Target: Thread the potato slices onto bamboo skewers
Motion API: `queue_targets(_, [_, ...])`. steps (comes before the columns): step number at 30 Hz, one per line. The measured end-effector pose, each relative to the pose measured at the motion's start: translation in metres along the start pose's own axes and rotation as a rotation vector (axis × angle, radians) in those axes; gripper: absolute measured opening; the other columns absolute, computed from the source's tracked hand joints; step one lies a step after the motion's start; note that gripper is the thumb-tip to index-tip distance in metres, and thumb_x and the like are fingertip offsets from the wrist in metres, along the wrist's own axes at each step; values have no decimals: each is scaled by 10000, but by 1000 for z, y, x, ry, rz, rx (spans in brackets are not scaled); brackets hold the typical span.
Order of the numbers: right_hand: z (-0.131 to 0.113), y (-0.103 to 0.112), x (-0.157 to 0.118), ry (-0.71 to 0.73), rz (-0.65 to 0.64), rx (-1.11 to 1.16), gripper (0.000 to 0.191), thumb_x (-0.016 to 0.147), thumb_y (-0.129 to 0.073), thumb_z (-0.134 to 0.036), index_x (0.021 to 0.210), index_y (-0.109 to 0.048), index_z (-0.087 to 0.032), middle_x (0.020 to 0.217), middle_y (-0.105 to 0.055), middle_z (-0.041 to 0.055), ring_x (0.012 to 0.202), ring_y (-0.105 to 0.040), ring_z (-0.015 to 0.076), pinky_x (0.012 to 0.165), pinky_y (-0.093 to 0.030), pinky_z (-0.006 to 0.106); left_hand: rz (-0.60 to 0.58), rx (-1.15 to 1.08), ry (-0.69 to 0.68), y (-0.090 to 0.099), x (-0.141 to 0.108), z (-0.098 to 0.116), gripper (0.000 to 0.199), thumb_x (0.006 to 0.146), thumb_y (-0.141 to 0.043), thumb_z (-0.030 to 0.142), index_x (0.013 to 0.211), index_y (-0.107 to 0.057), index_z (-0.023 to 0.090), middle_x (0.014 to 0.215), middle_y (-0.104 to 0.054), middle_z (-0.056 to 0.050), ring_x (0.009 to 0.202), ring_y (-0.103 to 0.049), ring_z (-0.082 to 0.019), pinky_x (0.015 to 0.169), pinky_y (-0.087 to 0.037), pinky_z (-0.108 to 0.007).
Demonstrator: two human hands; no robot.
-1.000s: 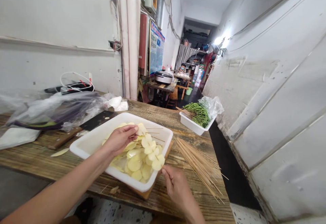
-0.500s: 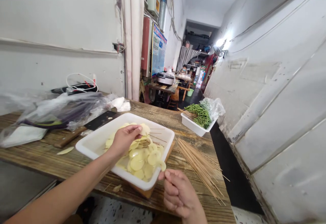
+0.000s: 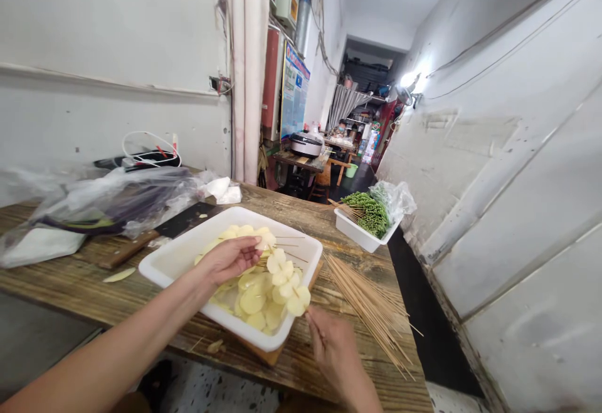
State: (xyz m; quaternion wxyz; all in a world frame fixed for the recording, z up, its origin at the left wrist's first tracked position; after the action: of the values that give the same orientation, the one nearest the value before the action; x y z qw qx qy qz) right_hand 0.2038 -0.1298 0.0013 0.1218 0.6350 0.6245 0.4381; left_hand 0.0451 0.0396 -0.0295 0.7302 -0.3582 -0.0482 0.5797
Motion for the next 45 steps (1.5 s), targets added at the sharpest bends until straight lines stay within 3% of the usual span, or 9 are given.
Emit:
queue_targets(10, [5, 1, 6, -9, -5, 71, 279, 931, -380, -259, 960, -647, -182, 791, -639, 65, 694, -583, 157, 665, -445, 237, -14, -39, -33, -2, -2, 3, 122, 733, -567, 18, 634, -586, 85, 539, -565, -34, 458, -520, -75, 441, -439, -167])
queue_targets(15, [23, -8, -3, -272, -88, 448, 347, 920, -412, -405, 862, -635, -147, 498, -364, -50, 447, -325, 86, 441, -284, 194, -57, 28, -203, -6, -7, 13, 38, 709, -636, 76, 682, -612, 86, 591, -575, -17, 491, -532, -68, 478, -451, -163])
queue_targets(19, [33, -19, -8, -384, -161, 657, 386, 910, -417, -457, 871, -616, -128, 458, -245, -89, 405, -202, 60, 405, -186, 185, -122, -61, -85, -12, -9, 6, 77, 736, -593, 56, 670, -590, 96, 588, -577, -30, 491, -531, -78, 479, -461, -180])
queue_targets(23, [26, -6, 0, -223, -80, 385, 338, 913, -431, -395, 780, -622, -149, 554, -364, -37, 506, -329, 92, 484, -286, 205, -157, -131, 41, -15, -10, 0, 112, 760, -545, 29, 675, -582, 92, 601, -595, -56, 489, -534, -86, 483, -472, -191])
queue_targets(26, [20, 1, 4, -116, -52, 187, 311, 926, -401, -336, 856, -655, -171, 626, -492, 2, 586, -444, 131, 580, -373, 230, -152, -133, 72, -15, -11, -2, 123, 763, -536, 18, 672, -585, 86, 602, -600, -61, 479, -532, -86, 477, -472, -190])
queue_targets(31, [20, 1, 9, -58, -30, 143, 312, 935, -375, -293, 1005, -659, -184, 779, -626, 50, 720, -566, 170, 704, -440, 260, -131, -99, 94, -15, -11, -3, 131, 752, -549, 8, 660, -592, 91, 595, -600, -52, 471, -531, -84, 463, -471, -184])
queue_targets(37, [23, -2, 15, -68, 5, 86, 320, 936, -367, -297, 880, -654, -169, 679, -594, 29, 632, -547, 157, 608, -424, 238, -171, -66, 69, -13, -6, -5, 135, 730, -576, 5, 637, -584, 102, 578, -581, -30, 470, -524, -79, 454, -460, -179])
queue_targets(41, [23, -3, 21, -68, 59, 6, 357, 940, -347, -296, 719, -596, -169, 629, -565, 19, 583, -518, 143, 567, -384, 229, -109, -31, -11, -6, -1, 2, 123, 760, -556, 27, 668, -587, 103, 560, -567, -18, 473, -532, -78, 442, -445, -166])
queue_targets(45, [20, 0, 27, -119, 158, -122, 360, 936, -343, -293, 691, -574, -167, 621, -580, 26, 579, -530, 144, 564, -360, 225, -114, -95, -23, -8, -4, 7, 134, 850, -495, 184, 843, -601, 103, 863, -661, -107, 764, -651, -158, 644, -539, -247])
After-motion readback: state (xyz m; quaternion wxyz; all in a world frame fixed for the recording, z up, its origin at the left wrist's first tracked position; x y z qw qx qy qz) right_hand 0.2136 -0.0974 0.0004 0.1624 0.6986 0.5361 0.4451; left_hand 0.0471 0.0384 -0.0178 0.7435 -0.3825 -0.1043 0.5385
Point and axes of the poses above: each hand's wrist, its own x-axis towards the middle knuckle, its own y-axis out of the back of the hand, z = x × y, the point moved 8 cm from there along x, towards the middle knuckle
